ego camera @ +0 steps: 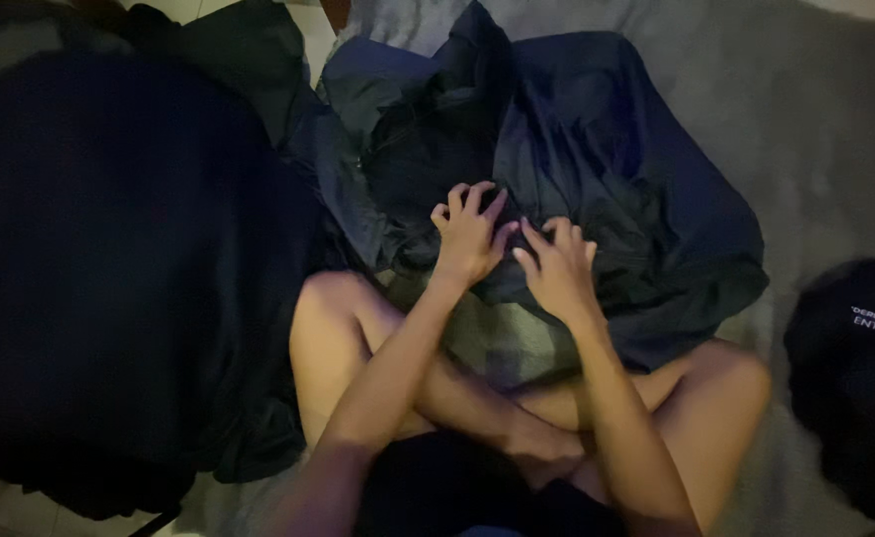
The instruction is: The person sits on the floor and folds a dark blue jacket. They smooth the fabric, fold the sleeves inward, and fold the body of the jacket in half. The person then manipulates the jacket's zipper and continues to adjust the folds.
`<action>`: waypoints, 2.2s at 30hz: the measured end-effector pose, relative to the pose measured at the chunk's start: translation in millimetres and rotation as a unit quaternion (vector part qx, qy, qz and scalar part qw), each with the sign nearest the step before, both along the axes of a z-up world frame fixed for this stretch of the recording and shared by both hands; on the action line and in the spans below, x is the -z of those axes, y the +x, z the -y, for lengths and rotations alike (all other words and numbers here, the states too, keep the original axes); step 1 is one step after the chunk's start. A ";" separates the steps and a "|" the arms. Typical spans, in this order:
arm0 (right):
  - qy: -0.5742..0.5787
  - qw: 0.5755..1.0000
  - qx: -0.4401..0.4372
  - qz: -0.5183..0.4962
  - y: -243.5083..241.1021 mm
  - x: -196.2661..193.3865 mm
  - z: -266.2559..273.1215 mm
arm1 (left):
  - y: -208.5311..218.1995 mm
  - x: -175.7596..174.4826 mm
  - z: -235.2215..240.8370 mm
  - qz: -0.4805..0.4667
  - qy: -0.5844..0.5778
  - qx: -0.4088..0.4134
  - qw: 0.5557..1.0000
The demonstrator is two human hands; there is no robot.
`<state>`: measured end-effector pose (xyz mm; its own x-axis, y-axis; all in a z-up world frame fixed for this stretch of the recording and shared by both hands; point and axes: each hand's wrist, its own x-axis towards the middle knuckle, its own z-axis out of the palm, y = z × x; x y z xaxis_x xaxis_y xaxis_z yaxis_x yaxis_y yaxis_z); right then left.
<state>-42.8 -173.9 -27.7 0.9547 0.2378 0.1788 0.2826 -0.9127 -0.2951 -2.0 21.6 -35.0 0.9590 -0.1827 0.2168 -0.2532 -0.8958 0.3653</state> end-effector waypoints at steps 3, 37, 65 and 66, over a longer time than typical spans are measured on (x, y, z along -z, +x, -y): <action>0.164 0.986 -0.004 0.005 0.5 -12.2 27.6 | -8.0 -30.4 -9.4 -0.043 -0.078 0.073 0.993; 0.308 0.942 0.027 0.128 25.4 -71.4 167.6 | 46.7 -211.4 -201.5 0.018 0.149 0.104 0.983; 0.661 0.686 0.290 0.093 55.3 -59.3 204.5 | 152.5 -268.2 -118.6 0.144 0.294 0.131 0.936; 0.661 0.686 0.288 0.097 43.2 -94.6 179.0 | 168.7 -263.3 -127.4 0.154 0.265 0.149 0.940</action>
